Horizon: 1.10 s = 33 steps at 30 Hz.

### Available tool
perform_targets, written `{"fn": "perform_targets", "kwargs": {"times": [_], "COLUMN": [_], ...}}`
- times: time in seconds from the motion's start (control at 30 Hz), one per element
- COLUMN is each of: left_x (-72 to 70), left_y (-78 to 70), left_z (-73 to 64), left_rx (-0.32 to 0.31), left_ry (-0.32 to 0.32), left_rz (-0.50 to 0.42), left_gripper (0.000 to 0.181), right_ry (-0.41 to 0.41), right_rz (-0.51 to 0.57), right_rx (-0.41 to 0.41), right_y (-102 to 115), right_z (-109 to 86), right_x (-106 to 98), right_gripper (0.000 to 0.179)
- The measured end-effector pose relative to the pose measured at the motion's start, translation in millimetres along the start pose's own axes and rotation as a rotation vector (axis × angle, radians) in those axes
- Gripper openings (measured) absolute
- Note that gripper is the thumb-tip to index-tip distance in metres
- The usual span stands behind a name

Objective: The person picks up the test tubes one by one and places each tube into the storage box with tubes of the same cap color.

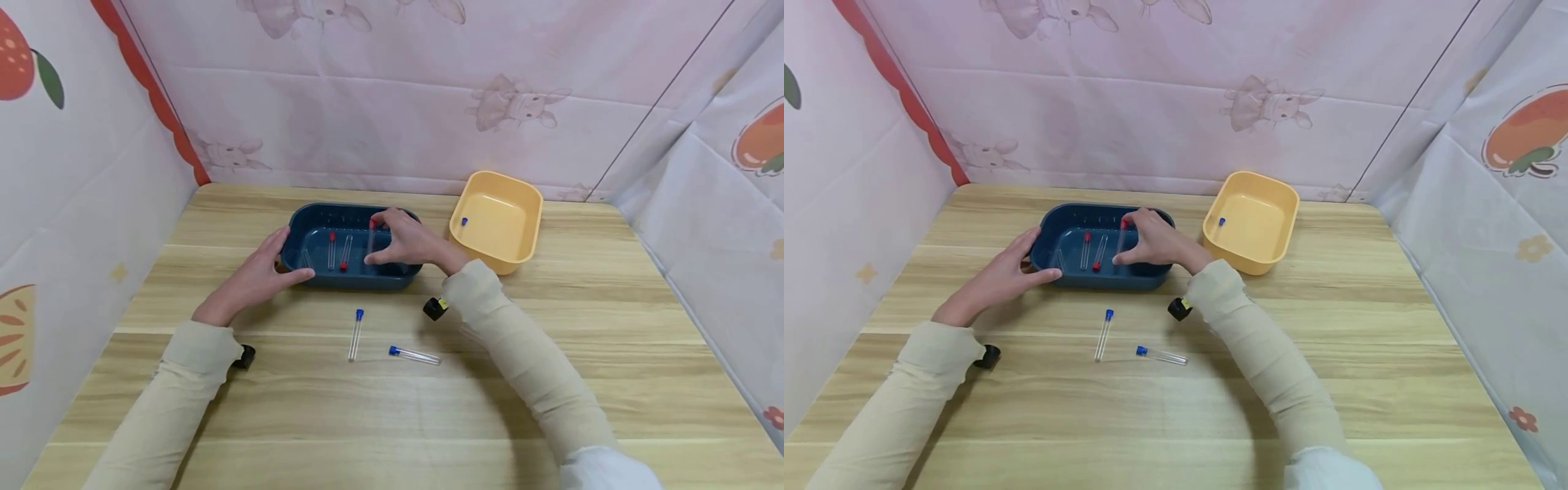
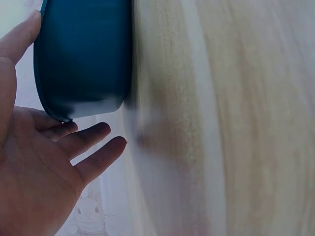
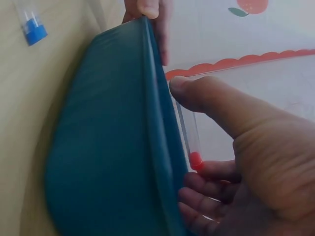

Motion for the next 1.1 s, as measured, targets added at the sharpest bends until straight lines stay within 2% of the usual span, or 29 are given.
{"fn": "perform_targets", "kwargs": {"times": [0.53,0.83,1.1], "left_x": [1.7,0.8,-0.9], "left_y": [3.8,5.0,6.1], "left_z": [2.3,2.8,0.9], "left_rx": [-0.001,0.000,0.004], "left_ry": [-0.002,-0.005,-0.010], "left_rz": [-0.007,-0.004,0.003], "left_gripper": [0.110,0.110,0.110], "right_ry": [0.096,0.111,0.118], "right_rz": [-0.090,-0.137,-0.203], "right_rx": [0.030,0.031,0.095], "right_y": [-6.2,-3.9,-10.8], "right_z": [19.0,27.8,37.5], "right_x": [27.5,34.0,41.4], "right_gripper": [0.086,0.086,0.086]}}
Point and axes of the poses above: each hand's wrist, its own z-axis towards the middle knuckle, its own x-axis out of the palm, y = z × x, the point moved 10 cm from there along z, towards the middle knuckle, and after that the axes turned 1 degree about -x, right-handed, at the moved point
